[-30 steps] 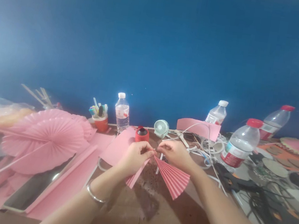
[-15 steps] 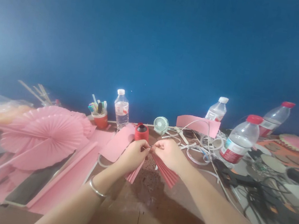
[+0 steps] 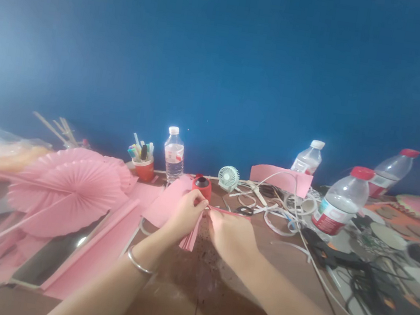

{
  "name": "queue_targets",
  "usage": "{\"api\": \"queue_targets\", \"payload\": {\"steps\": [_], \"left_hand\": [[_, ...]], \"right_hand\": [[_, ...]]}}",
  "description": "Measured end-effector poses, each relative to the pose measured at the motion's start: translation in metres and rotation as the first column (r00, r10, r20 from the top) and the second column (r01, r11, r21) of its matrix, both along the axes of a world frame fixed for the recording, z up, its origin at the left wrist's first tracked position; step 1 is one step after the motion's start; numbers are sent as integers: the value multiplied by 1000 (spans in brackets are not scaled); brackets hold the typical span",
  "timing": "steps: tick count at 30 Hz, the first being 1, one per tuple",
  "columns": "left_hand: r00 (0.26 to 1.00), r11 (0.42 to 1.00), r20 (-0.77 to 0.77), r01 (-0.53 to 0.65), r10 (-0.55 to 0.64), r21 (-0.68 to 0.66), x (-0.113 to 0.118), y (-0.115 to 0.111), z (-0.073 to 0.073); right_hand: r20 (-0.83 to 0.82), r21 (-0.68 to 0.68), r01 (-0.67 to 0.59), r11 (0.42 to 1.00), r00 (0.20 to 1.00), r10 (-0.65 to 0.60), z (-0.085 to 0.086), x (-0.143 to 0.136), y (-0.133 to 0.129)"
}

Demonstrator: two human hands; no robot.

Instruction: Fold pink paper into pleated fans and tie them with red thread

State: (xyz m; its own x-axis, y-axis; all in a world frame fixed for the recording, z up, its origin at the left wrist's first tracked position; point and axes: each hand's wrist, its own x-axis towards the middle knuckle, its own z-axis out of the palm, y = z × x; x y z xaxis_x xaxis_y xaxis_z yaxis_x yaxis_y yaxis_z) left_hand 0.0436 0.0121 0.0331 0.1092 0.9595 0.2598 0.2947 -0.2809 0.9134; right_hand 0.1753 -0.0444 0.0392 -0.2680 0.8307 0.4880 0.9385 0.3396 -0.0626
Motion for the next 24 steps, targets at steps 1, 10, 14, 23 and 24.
{"api": "queue_targets", "payload": {"steps": [1, 10, 14, 23, 24], "left_hand": [[1000, 1000, 6, -15, 15, 9, 0, 0, 1], [984, 991, 125, -133, 129, 25, -6, 3, 12], [958, 981, 215, -194, 190, -3, -12, 8, 13], [921, 985, 351, -161, 171, -58, -14, 6, 24], [920, 986, 355, -156, 167, -60, -14, 5, 26]], "right_hand": [[32, 19, -12, 1000, 999, 12, -2, -1, -1], [140, -14, 9, 1000, 990, -7, -6, -14, -9], [124, -216, 60, 975, 992, -33, -2, -16, -13], [-457, -629, -295, 719, 889, -36, -17, 12, 31], [-474, -657, -333, 677, 880, -27, -20, 22, 39]]}}
